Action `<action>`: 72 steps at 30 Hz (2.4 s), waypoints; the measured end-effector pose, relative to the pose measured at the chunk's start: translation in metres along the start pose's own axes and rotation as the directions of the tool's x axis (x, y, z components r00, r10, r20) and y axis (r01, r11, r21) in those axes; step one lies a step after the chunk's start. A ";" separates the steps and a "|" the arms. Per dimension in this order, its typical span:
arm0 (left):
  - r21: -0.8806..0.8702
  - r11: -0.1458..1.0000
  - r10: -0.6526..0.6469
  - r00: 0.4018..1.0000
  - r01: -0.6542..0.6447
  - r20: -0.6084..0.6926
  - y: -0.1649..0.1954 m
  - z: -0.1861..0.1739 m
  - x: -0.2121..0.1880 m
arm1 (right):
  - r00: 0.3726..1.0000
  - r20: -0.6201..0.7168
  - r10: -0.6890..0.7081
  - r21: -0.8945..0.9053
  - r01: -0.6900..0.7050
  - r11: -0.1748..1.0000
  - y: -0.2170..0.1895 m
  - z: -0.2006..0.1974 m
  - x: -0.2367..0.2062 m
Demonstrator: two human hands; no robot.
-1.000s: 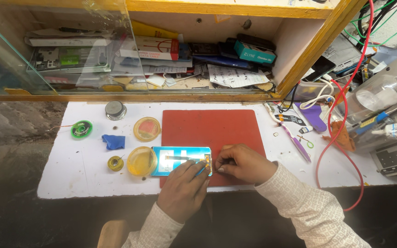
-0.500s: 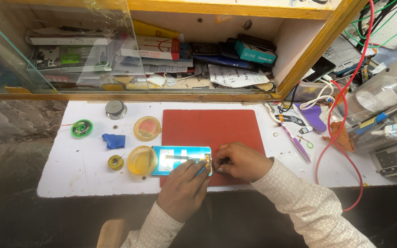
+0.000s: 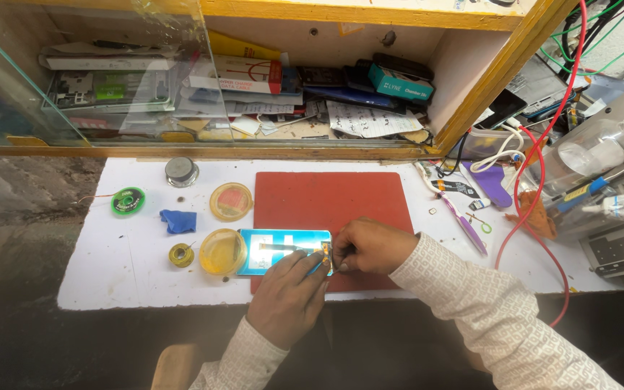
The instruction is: The person works on a smartphone lying screen-up on a red mat at a repair workbench. They hold the phone steady with one hand while using a small hand tool to work along the phone's edge, occasionally repositioning the phone and pressing on it with the palm.
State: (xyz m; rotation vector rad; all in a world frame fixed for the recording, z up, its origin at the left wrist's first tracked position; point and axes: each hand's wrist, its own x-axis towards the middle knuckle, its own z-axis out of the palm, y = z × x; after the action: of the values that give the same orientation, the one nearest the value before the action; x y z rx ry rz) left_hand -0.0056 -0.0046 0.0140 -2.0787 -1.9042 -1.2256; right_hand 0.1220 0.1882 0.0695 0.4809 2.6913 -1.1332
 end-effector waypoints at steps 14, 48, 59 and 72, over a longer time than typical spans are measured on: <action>-0.010 1.000 0.002 1.000 -0.002 0.007 0.002 -0.002 0.001 | 0.995 0.091 0.036 0.013 -0.037 0.999 0.006 -0.002 0.008; -0.087 0.996 -0.026 0.999 0.023 -0.032 0.004 -0.004 0.005 | 0.974 -0.188 -0.125 0.535 0.208 0.819 0.037 0.019 -0.026; 0.101 0.985 0.142 0.990 -0.141 -0.009 0.011 -0.001 0.011 | 0.916 -0.397 -0.059 0.645 0.324 0.692 0.057 0.038 -0.025; 0.496 0.772 0.185 0.887 -0.398 0.424 0.014 0.020 0.023 | 0.896 -0.436 -0.088 0.647 0.380 0.661 0.065 0.042 -0.016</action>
State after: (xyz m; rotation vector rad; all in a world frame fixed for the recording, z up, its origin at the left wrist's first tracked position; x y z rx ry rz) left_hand 0.0143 0.0216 0.0205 -2.2057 -1.6641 -0.1616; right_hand 0.1627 0.1976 0.0022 0.4796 2.5249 -2.4450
